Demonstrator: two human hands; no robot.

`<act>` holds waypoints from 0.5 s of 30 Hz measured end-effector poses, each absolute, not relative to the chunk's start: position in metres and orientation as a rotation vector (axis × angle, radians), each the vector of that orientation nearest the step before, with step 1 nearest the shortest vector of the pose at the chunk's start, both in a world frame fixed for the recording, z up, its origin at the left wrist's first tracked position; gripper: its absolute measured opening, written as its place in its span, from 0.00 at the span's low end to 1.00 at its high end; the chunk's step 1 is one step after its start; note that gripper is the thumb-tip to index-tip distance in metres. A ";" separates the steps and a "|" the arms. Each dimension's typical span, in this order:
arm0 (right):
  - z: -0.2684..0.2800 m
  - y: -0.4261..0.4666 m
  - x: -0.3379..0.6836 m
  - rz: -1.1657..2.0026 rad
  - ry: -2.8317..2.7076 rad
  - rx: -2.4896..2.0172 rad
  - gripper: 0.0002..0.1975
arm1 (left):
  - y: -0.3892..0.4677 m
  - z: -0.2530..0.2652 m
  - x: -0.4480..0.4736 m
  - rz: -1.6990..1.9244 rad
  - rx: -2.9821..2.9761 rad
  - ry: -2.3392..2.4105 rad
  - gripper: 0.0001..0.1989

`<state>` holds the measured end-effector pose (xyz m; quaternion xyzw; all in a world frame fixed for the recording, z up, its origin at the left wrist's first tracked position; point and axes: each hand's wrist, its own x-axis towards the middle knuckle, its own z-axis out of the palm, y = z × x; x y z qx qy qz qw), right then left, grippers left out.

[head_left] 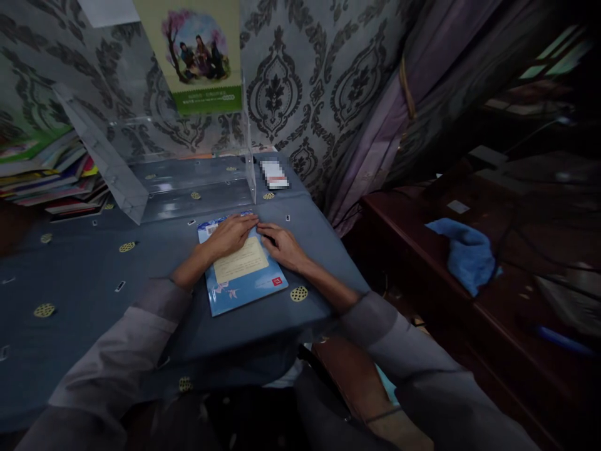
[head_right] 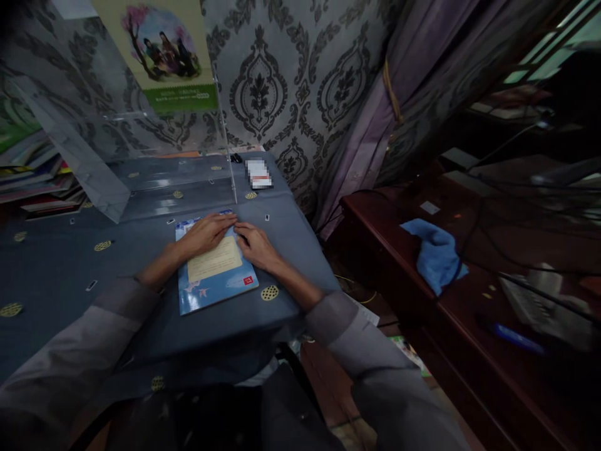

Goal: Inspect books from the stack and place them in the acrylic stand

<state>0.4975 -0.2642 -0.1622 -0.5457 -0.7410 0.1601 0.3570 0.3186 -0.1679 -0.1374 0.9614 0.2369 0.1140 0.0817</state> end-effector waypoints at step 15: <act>-0.160 -0.308 0.502 0.491 -1.883 -1.376 0.19 | -0.202 -0.135 0.317 0.290 2.927 0.596 0.22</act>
